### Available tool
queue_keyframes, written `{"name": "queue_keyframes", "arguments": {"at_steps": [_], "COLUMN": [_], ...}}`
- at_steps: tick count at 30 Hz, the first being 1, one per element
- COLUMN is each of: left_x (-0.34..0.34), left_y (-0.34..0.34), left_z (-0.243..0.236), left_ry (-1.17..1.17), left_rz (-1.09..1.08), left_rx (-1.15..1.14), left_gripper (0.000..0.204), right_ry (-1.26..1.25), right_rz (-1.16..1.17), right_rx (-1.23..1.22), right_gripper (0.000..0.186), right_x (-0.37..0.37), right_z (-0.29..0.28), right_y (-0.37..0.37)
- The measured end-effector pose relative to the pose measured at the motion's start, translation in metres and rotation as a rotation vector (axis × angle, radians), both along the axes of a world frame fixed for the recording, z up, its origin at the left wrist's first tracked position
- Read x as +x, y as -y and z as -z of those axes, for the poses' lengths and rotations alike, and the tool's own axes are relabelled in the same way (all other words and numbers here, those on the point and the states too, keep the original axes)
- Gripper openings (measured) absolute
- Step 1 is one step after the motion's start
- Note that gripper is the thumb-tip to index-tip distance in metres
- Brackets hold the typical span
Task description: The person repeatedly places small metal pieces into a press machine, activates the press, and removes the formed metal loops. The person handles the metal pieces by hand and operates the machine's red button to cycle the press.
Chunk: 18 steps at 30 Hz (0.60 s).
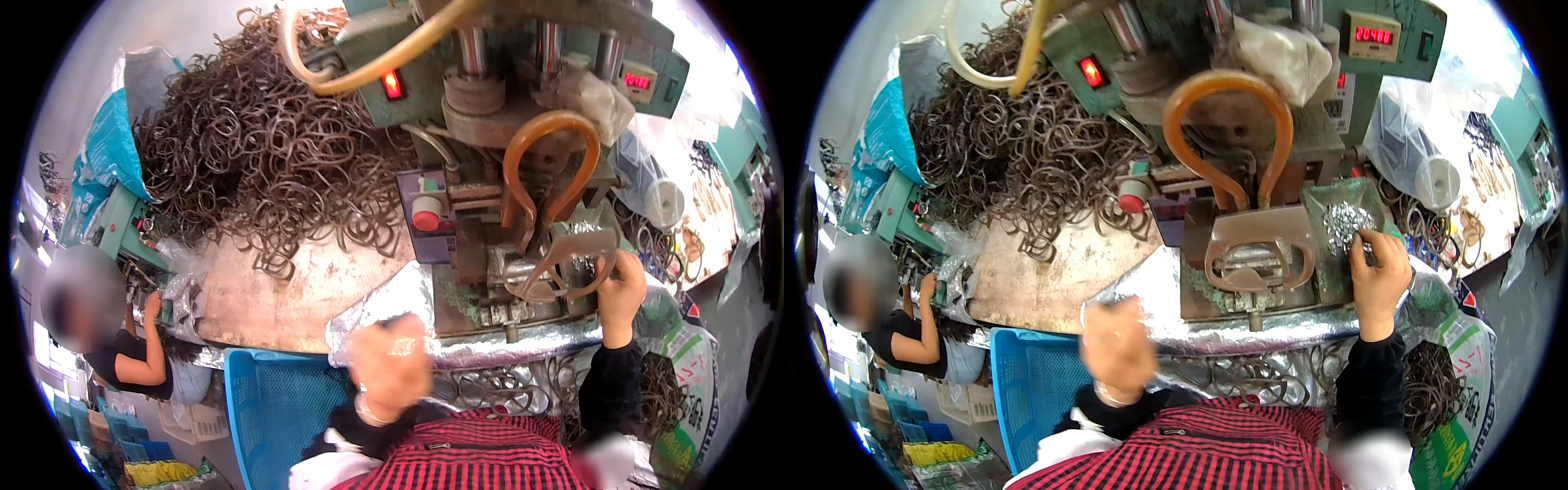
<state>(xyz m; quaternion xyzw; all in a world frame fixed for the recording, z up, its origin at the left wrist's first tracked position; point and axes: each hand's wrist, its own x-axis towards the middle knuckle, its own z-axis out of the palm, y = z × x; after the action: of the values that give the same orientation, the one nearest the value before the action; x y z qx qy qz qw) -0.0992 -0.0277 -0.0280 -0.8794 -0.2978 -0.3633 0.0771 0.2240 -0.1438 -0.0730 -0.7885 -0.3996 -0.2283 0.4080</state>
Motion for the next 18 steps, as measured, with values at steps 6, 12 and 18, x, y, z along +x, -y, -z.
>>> {"name": "queue_keyframes", "arguments": {"at_steps": [6,12,18], "left_x": [-0.009,0.017,-0.036], "left_y": [-0.128,-0.218,-0.212], "left_z": [-0.037,0.076,0.097], "left_ry": [0.203,-0.19,-0.042], "left_rz": [-0.138,-0.475,-0.436], "left_rx": [0.08,0.004,-0.201], "left_gripper": [0.013,0.021,0.019], "right_ry": [-0.159,-0.117,-0.247], "right_rz": [-0.079,-0.207,-0.003], "right_rx": [0.083,0.104,0.121], "right_gripper": [0.011,0.015,0.013], "right_x": [-0.009,-0.019,-0.009], "right_z": [-0.011,-0.026,0.004], "right_y": [-0.001,-0.022,0.06]}}
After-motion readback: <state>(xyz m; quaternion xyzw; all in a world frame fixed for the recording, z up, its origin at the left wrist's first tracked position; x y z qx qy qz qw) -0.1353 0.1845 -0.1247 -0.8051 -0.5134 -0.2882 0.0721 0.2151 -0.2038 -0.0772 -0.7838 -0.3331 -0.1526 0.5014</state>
